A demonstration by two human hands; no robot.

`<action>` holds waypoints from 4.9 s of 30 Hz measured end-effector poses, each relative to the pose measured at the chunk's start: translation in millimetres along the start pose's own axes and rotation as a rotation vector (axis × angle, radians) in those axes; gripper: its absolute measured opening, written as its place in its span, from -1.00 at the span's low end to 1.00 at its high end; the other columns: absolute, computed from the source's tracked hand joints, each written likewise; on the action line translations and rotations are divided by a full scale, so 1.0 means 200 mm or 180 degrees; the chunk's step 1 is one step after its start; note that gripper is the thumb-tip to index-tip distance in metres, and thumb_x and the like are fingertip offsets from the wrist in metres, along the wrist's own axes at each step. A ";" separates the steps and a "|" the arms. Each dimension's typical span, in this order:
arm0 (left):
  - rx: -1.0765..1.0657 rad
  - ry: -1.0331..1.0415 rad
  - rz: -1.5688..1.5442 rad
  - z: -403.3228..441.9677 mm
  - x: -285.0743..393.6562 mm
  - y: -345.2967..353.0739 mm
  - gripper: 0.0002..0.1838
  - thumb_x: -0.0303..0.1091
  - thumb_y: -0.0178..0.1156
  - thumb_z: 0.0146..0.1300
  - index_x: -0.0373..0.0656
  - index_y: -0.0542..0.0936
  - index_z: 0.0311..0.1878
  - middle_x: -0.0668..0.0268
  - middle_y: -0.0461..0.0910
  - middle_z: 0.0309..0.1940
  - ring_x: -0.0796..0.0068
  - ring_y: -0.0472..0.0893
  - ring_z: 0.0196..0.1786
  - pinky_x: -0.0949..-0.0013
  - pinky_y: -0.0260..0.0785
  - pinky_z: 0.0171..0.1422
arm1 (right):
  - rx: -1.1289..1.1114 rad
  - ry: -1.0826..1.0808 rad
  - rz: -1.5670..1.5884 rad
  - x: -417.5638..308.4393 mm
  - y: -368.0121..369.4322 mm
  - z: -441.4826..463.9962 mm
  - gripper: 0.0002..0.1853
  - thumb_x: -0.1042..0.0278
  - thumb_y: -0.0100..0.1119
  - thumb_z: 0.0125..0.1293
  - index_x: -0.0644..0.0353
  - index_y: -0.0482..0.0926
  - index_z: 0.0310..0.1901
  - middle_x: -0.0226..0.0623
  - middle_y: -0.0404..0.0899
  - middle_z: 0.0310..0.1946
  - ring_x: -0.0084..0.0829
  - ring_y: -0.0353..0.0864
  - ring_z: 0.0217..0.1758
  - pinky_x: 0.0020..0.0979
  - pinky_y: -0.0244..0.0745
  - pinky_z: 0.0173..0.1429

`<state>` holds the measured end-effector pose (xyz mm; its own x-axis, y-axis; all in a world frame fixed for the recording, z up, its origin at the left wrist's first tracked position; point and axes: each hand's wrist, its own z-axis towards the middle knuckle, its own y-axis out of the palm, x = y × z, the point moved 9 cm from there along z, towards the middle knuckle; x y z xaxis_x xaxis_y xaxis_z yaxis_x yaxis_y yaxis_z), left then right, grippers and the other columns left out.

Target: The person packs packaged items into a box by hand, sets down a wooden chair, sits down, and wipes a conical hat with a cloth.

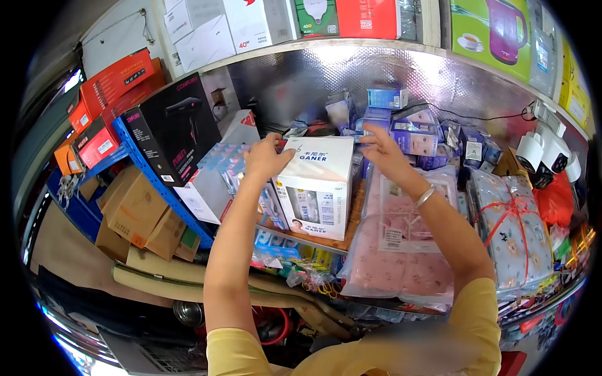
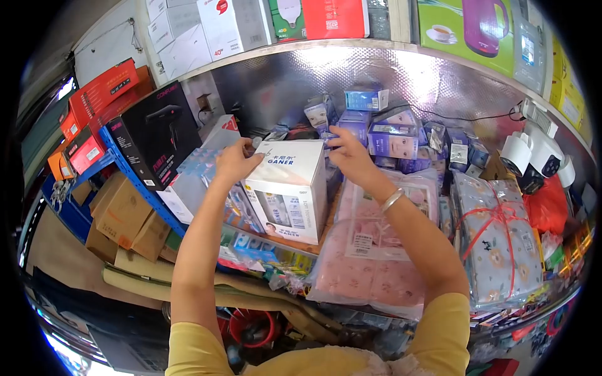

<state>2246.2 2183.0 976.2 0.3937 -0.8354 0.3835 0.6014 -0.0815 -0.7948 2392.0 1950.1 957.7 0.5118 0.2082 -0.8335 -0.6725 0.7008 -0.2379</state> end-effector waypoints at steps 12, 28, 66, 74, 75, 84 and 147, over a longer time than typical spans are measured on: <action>0.0236 0.0552 -0.0627 0.05 0.08 0.00 -0.58 -0.10 0.12 0.16 -0.12 0.56 0.03 0.13 0.59 -0.07 0.12 0.54 0.02 0.15 0.25 0.19 | 0.0576 -0.0031 -0.0544 0.22 0.09 0.28 -0.62 0.25 0.19 0.20 0.37 0.56 -0.05 -0.02 0.63 -0.24 -0.29 0.61 -0.15 -0.39 0.45 -0.02; -0.0098 0.0443 -0.0915 0.29 0.11 0.18 -0.62 -0.17 0.01 0.24 -0.27 0.62 -0.13 -0.02 0.64 -0.27 0.12 0.63 -0.19 0.30 0.40 -0.04 | 0.0499 -0.0103 -0.0968 0.15 0.10 0.23 -0.62 0.15 0.22 0.16 0.30 0.59 -0.13 -0.09 0.63 -0.27 -0.28 0.61 -0.23 -0.36 0.45 -0.12; -0.0374 0.0176 -0.1808 0.39 -0.05 0.31 -0.73 -0.26 0.18 0.13 -0.33 0.64 -0.43 0.27 0.59 -0.60 0.53 0.50 -0.51 0.41 0.33 -0.35 | 0.0802 0.0273 -0.1071 0.20 0.05 0.27 -0.66 0.12 0.19 0.07 0.29 0.66 -0.38 -0.06 0.63 -0.46 -0.15 0.64 -0.38 -0.28 0.49 -0.19; -0.0571 0.0249 -0.2569 0.40 -0.08 0.33 -0.87 -0.50 0.21 0.12 -0.31 0.62 -0.25 0.37 0.59 -0.47 0.69 0.49 -0.44 0.58 0.31 -0.34 | 0.0929 0.0148 -0.1040 0.22 0.03 0.27 -0.67 0.13 0.21 0.05 0.30 0.65 -0.38 -0.05 0.63 -0.46 -0.16 0.63 -0.38 -0.28 0.48 -0.21; -0.0615 0.0249 -0.2557 0.40 -0.08 0.34 -0.88 -0.49 0.21 0.15 -0.30 0.61 -0.25 0.39 0.57 -0.48 0.70 0.47 -0.45 0.59 0.30 -0.35 | 0.0942 0.0152 -0.1053 0.22 0.03 0.27 -0.67 0.13 0.21 0.05 0.30 0.65 -0.38 -0.05 0.63 -0.46 -0.16 0.63 -0.38 -0.28 0.48 -0.21; -0.0591 0.0467 -0.2691 0.41 -0.06 0.36 -0.92 -0.49 0.17 0.22 -0.28 0.59 -0.28 0.46 0.54 -0.50 0.77 0.41 -0.48 0.63 0.23 -0.40 | 0.0875 0.0027 -0.0873 0.23 0.04 0.25 -0.71 0.16 0.19 0.11 0.28 0.63 -0.37 -0.09 0.62 -0.48 -0.21 0.62 -0.40 -0.28 0.46 -0.25; -0.1392 0.1133 -0.1685 0.34 0.22 0.42 -0.78 -0.30 0.08 0.33 -0.26 0.56 -0.31 0.42 0.50 -0.52 0.67 0.40 -0.42 0.50 0.29 -0.31 | 0.0721 -0.0170 -0.0804 0.24 0.05 0.24 -0.75 0.23 0.09 0.26 0.30 0.51 -0.33 -0.13 0.52 -0.52 -0.32 0.50 -0.46 -0.32 0.38 -0.30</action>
<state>2361.8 2176.8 957.7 -0.1616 -0.7436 0.6488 0.2886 -0.6643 -0.6895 2434.7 1999.7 939.4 0.6782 0.0401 -0.7337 -0.3883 0.8673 -0.3115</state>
